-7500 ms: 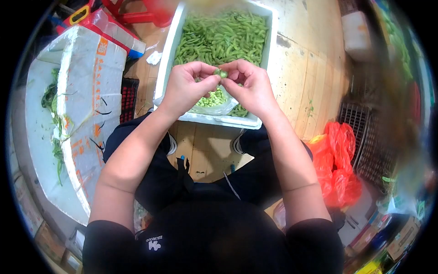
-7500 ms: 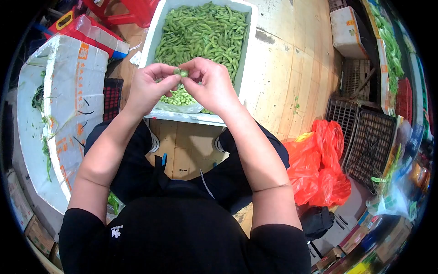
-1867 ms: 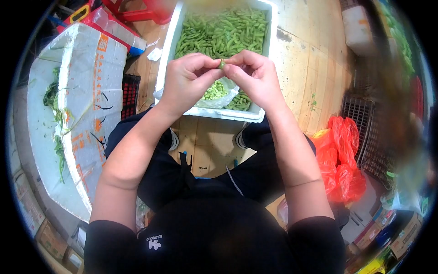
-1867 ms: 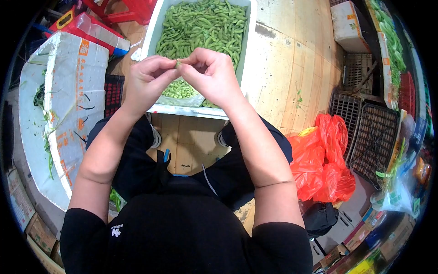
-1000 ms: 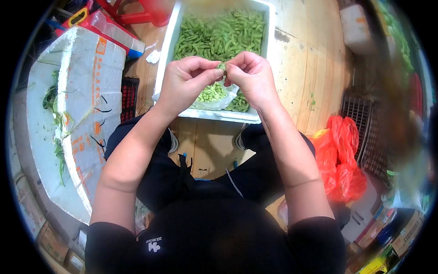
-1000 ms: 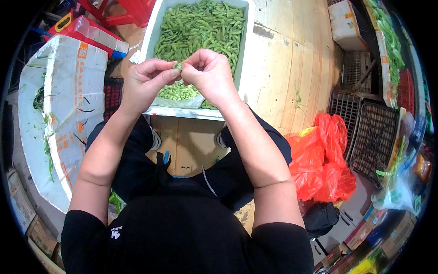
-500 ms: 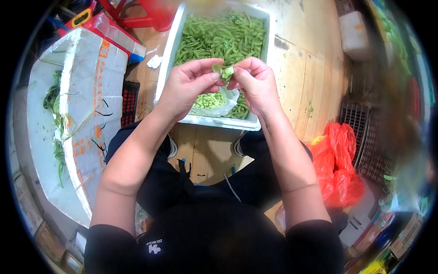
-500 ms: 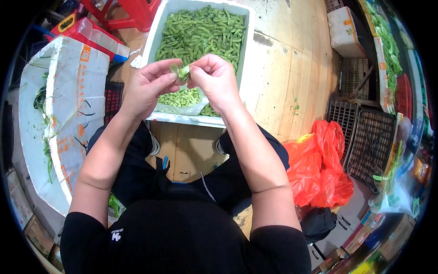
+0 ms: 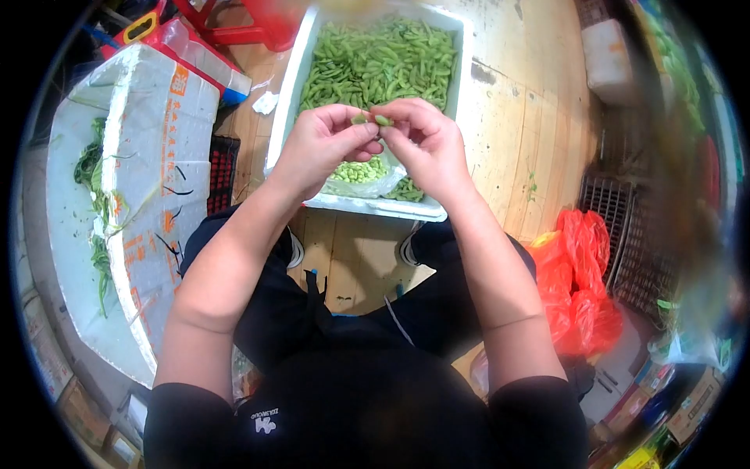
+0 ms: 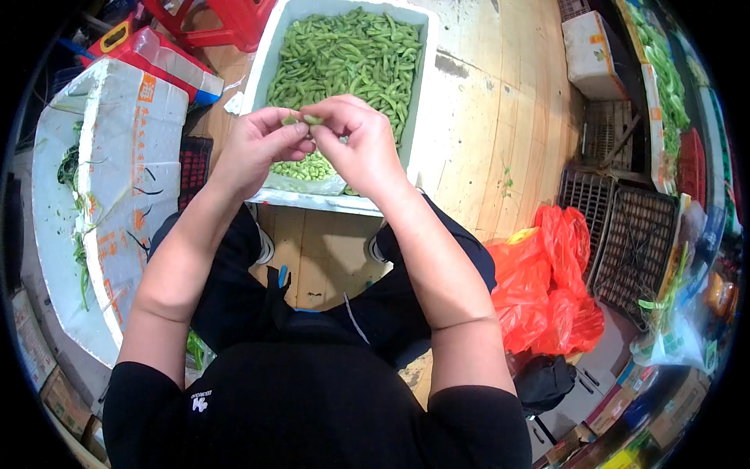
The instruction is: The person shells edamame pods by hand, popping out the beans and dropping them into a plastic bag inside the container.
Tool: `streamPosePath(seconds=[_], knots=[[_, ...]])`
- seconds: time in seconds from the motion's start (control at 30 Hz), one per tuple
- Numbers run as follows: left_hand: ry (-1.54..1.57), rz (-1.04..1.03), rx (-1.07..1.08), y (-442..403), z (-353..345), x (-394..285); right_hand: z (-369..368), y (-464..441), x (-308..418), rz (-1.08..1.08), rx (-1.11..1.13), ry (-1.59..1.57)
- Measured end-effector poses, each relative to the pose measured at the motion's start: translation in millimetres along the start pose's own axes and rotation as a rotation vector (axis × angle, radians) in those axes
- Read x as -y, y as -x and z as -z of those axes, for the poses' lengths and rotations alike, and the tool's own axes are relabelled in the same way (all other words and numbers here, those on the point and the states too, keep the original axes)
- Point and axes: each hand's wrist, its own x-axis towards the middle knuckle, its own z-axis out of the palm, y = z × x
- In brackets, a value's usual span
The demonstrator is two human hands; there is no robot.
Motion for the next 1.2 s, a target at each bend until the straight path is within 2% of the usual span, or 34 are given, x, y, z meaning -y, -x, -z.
streamPosePath(seconds=[0.03, 0.13, 0.27, 0.37, 0.43, 0.47, 0.5, 0.53, 0.6, 0.67, 0.73, 0.87, 0.97, 1.07, 1.17, 1.2], knots=[[-0.01, 0.012, 0.007, -0.2, 0.3, -0.2, 0.0, 0.7, 0.4, -0.147, 0.008, -0.099], [-0.024, 0.033, 0.003, 1.2, -1.5, -3.9, 0.0, -2.1, -5.3, -0.315, 0.006, -0.647], [-0.058, 0.086, 0.026, 5.3, 0.2, -7.3, 3.3, -2.3, -6.2, -0.38, 0.02, -0.8], [-0.121, 0.119, 0.024, 9.6, 6.9, -16.3, 5.4, -3.7, -10.8, -0.368, -0.01, -0.741], [-0.159, 0.111, 0.025, 11.0, 20.1, -23.5, 7.0, -5.7, -18.9, -0.303, -0.016, -0.47], [-0.14, 0.047, 0.018, 12.1, 27.6, -28.7, 7.2, -5.7, -24.9, -0.274, -0.019, -0.338], [-0.113, -0.032, -0.015, 12.3, 39.5, -35.8, 7.0, -5.3, -32.8, -0.185, -0.015, -0.024], [-0.089, -0.114, -0.048, 12.3, 53.4, -45.2, 4.4, -1.9, -32.4, -0.183, 0.022, 0.101], [0.012, -0.29, -0.253, 17.6, 80.7, -69.7, -1.4, 2.3, -25.8, -0.174, 0.098, 0.354], [0.16, -0.533, -0.362, 31.4, 111.6, -91.8, -6.6, 6.0, -24.3, -0.171, 0.222, 0.499], [0.424, -0.703, -0.178, 49.3, 173.7, -101.2, -14.3, 13.3, -44.8, -0.117, 0.307, 0.645], [0.622, -0.87, -0.015, 106.7, 295.8, -116.4, -22.6, 21.5, -52.0, -0.04, 0.411, 0.76], [0.791, -0.99, -0.662, 128.3, 298.0, -126.1, -16.9, 15.4, -43.8, -0.132, 0.376, 0.76], [0.979, -0.829, -0.754, 135.3, 291.6, -125.2, -3.2, 3.4, -43.8, -0.197, 0.254, 0.716], [1.095, -0.845, -0.679, 126.6, 257.5, -128.8, 13.4, -3.8, -53.8, -0.223, 0.091, 0.674], [0.973, -0.855, -0.612, 121.2, 254.8, -123.9, 17.9, -4.4, -58.9, -0.232, 0.081, 0.692]])
